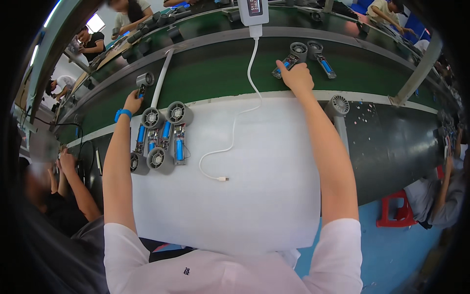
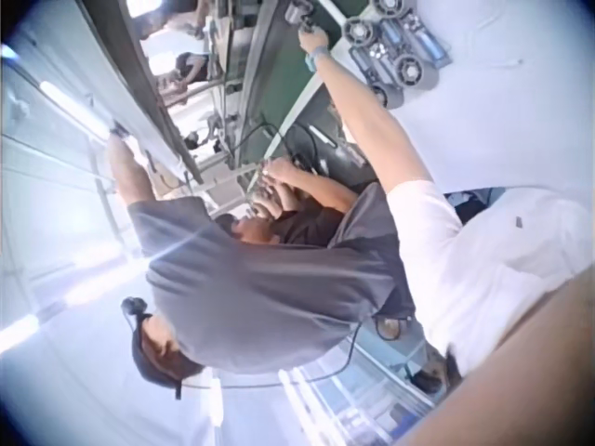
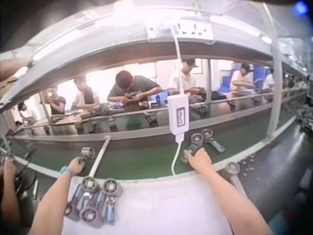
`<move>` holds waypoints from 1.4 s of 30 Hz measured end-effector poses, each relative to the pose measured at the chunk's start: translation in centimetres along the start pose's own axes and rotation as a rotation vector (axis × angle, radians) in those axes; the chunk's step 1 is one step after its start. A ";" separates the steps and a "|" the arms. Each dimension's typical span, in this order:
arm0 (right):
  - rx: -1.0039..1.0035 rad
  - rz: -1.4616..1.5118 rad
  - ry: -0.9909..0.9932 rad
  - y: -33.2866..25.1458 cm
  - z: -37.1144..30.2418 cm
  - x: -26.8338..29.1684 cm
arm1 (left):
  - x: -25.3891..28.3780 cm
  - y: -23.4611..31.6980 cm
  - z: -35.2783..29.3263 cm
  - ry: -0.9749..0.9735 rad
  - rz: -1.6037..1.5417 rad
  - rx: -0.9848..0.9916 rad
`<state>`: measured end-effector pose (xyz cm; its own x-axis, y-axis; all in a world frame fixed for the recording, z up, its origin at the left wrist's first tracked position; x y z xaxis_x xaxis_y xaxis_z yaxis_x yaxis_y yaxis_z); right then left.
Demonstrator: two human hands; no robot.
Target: Assemble and test small handheld electric fans at an assembly station.
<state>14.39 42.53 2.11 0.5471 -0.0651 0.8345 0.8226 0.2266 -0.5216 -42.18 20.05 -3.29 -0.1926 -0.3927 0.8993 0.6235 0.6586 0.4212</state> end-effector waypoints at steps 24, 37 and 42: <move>0.254 0.950 0.081 1.3 -21.7 7.2 | 5.7 18.7 -40.6 -0.188 -0.185 -0.882; 0.120 1.533 -0.198 -3.4 -32.4 4.3 | 0.3 20.2 -40.9 -0.387 -0.497 -0.602; 0.070 1.539 -0.216 -3.5 -32.4 2.7 | -0.1 19.7 -40.8 -0.429 -0.587 -0.538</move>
<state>17.96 10.06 0.42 0.7897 0.3992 -0.4659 -0.5024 -0.0152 -0.8645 1.02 6.84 0.08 -0.7905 -0.2269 0.5690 0.5849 -0.0036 0.8111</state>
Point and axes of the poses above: each hand's wrist, its own z-axis towards the middle knuckle, its own x-axis out of the back of the hand, y = z × x, the point moved 1 cm from there along z, towards the middle knuckle, and after that the axes turned 13 degrees about x, right-handed, at the moved point
